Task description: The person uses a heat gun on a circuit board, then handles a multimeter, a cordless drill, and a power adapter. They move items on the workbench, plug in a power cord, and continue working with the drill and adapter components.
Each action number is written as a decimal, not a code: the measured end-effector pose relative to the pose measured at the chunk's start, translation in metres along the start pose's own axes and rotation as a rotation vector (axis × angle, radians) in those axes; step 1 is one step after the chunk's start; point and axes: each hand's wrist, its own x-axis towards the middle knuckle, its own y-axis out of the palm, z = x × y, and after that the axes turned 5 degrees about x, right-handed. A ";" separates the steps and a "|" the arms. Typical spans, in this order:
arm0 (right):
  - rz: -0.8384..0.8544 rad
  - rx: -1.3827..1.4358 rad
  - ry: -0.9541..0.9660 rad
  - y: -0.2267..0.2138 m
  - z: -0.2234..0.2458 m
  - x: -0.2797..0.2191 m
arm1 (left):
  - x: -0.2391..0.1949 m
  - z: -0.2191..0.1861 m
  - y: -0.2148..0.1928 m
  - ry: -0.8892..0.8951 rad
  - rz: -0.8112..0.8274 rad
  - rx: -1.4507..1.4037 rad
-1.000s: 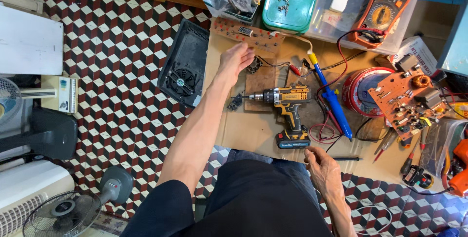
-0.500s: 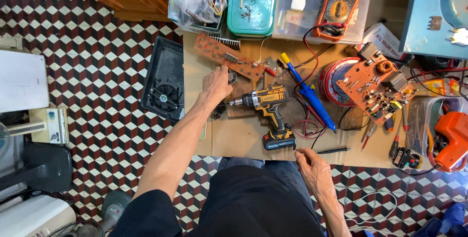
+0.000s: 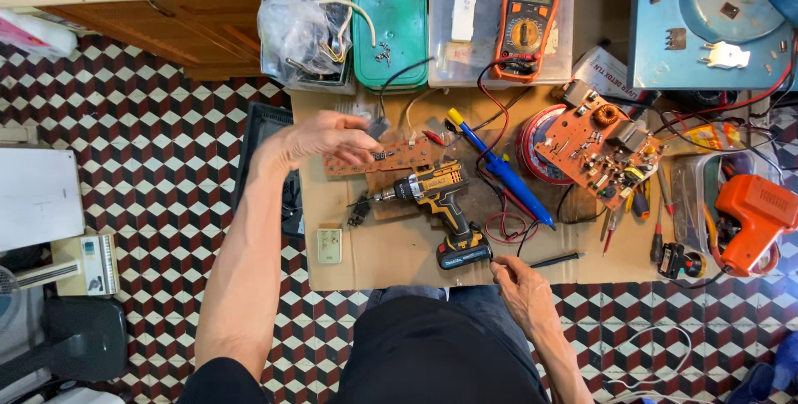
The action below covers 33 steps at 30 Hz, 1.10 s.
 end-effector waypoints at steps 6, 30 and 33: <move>-0.013 0.009 -0.035 -0.002 -0.009 0.000 | 0.049 0.040 0.030 0.166 -0.456 0.355; -0.547 0.481 -0.186 -0.220 -0.061 0.011 | 0.015 -0.010 0.229 0.198 -0.680 -0.003; -0.549 0.495 -0.217 -0.269 -0.056 0.042 | 0.013 -0.017 0.275 0.122 -0.695 -0.070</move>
